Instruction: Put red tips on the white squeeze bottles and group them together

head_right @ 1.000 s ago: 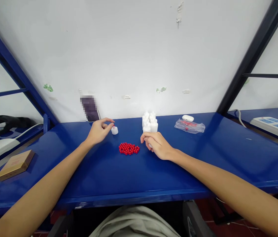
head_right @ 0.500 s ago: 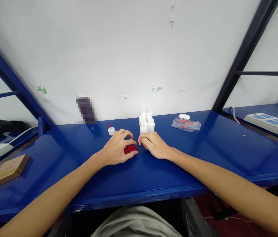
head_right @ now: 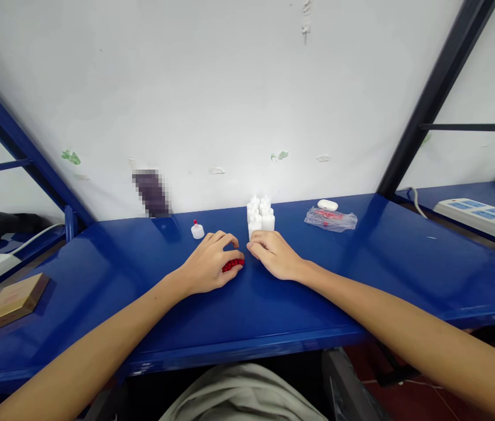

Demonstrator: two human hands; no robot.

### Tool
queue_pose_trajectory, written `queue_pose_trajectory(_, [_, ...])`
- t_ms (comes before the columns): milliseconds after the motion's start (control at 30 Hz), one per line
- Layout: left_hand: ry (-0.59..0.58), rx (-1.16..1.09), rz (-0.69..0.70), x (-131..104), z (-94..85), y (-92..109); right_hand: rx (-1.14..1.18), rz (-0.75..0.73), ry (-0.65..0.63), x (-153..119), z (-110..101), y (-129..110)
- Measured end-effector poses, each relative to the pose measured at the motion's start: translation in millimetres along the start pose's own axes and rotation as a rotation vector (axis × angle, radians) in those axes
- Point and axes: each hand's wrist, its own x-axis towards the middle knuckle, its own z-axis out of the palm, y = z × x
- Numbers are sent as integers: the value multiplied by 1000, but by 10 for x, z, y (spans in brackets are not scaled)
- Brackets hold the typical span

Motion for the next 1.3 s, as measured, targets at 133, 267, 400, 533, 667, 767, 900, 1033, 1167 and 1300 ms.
queue_pose_trajectory(133, [7, -41, -13, 7, 23, 8, 27, 30, 2, -6, 3, 11])
queue_pose_trajectory(267, [14, -106, -39, 8, 67, 8, 90, 68, -30, -20, 8, 25])
queue_pose_trajectory(400, [49, -155, -52, 9, 82, 23, 111, 56, -42, -24, 17, 35])
queue_pose_trajectory(533, [183, -237, -69, 18, 53, 49, 226, 60, -49, -30, 18, 48])
queue_pose_trajectory(667, [364, -376, -64, 32, 37, 79, 403, 45, -141, -45, 20, 60])
queue_pose_trajectory(767, [410, -456, -39, 38, 41, 105, 468, -4, -201, -53, 36, 56])
queue_pose_trajectory(900, [397, -466, -7, 36, 30, 134, 485, -32, -230, -57, 66, 33])
queue_pose_trajectory(1033, [366, -425, 13, 32, 3, 145, 489, -21, -224, -56, 84, 21])
queue_pose_trajectory(1167, [360, -407, 15, 39, 19, 146, 520, -8, -209, -58, 103, 18])
queue_pose_trajectory(1300, [367, -448, 20, 43, 77, 151, 495, -38, -168, -79, 116, -18])
